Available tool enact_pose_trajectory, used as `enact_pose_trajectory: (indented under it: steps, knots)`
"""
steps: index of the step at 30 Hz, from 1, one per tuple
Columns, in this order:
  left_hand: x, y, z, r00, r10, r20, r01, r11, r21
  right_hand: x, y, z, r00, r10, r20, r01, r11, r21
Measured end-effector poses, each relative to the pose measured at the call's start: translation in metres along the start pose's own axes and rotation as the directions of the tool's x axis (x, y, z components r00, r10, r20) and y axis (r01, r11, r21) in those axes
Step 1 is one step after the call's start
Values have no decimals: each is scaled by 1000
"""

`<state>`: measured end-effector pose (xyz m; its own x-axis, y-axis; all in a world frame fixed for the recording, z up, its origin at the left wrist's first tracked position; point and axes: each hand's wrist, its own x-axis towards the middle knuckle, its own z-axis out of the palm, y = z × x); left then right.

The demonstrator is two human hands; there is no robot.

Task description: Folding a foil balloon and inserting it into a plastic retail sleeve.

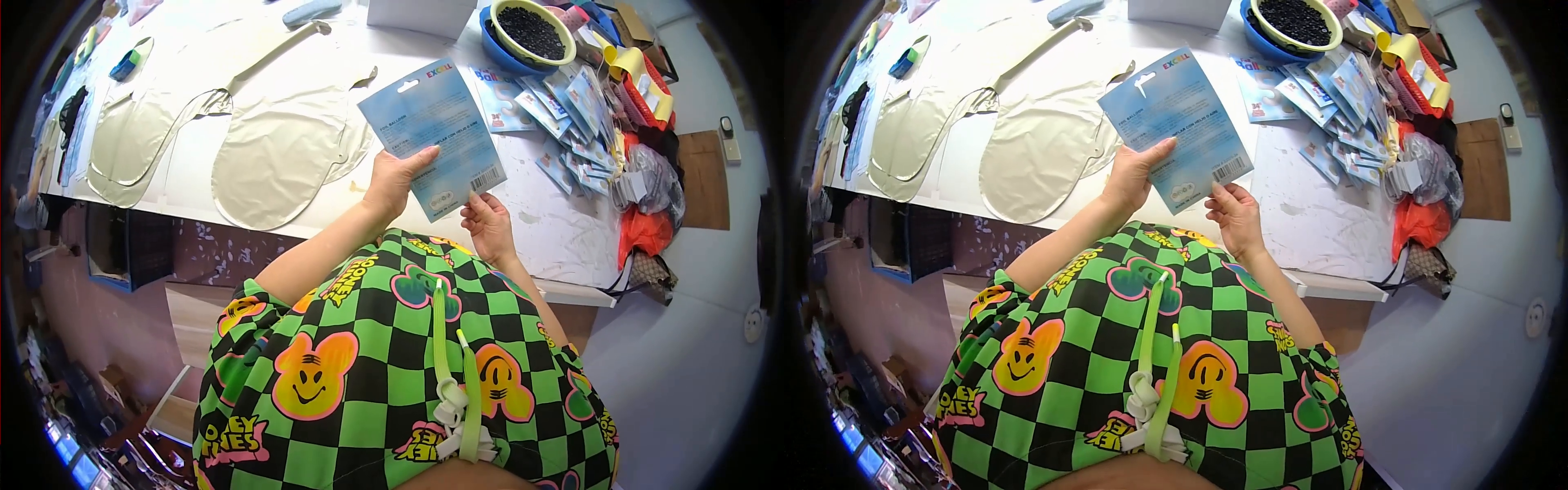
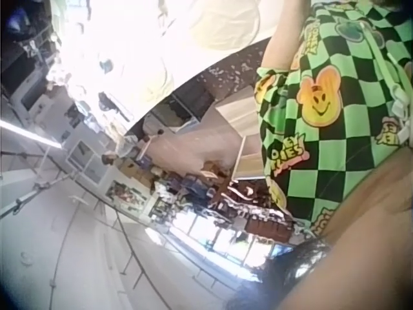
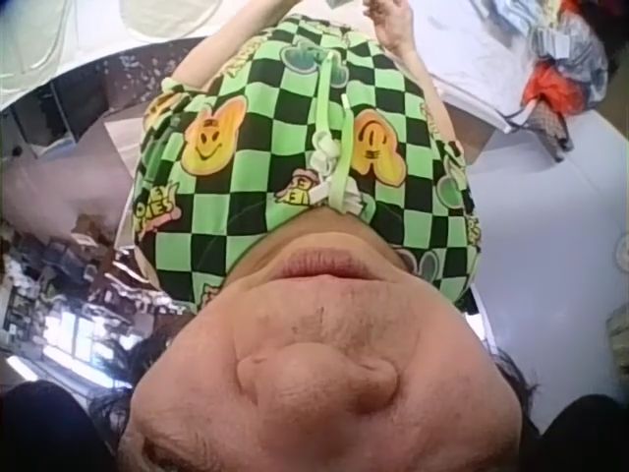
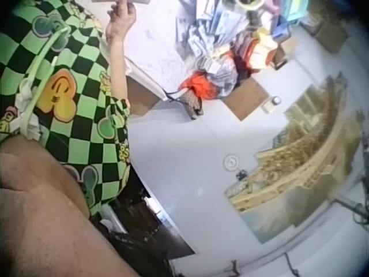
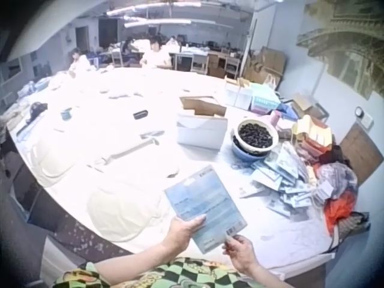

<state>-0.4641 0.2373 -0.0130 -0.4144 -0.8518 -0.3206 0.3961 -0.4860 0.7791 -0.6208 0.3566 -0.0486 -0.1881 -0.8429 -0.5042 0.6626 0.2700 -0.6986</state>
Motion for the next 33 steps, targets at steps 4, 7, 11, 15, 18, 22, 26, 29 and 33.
enact_pose_trajectory:
  steps: [4, 7, 11, 15, 18, 22, 26, 29, 33]
  knots:
    - [-4, -6, 4, 999, 35, 9, -35, 999, 29, -3, 8, -4, 1000, -9, 9, 9, 999, -35]
    - [-6, -12, 6, 999, 15, 35, -17, 999, 47, -1, 17, -3, 996, -88, -28, 89, 996, 27]
    - [-7, -23, 9, 996, -60, 69, 57, 997, 48, 2, 21, -3, 993, -90, -82, 96, 993, 67]
    - [0, -31, 9, 987, -147, 69, 145, 989, 26, 3, 19, -7, 992, -76, -105, 90, 987, 135]
    - [2, -31, 3, 940, -327, 101, 313, 941, 131, 6, 18, -13, 984, -118, -136, 132, 986, 104]
    - [18, -1, -18, 734, -642, 222, 264, 571, 777, 10, 4, -35, 952, -240, -188, 239, 971, -32]
    - [50, 48, -37, 987, -60, 146, -49, 760, 648, 3, -25, -57, 949, -277, -148, 239, 943, -231]
    - [70, 52, -28, 979, 103, 178, -192, 762, 619, -3, -34, -55, 965, -254, -69, 213, 908, -362]
    - [70, 32, -25, 921, -322, 220, 66, 684, 727, 0, -33, -48, 969, -243, -36, 198, 862, -467]
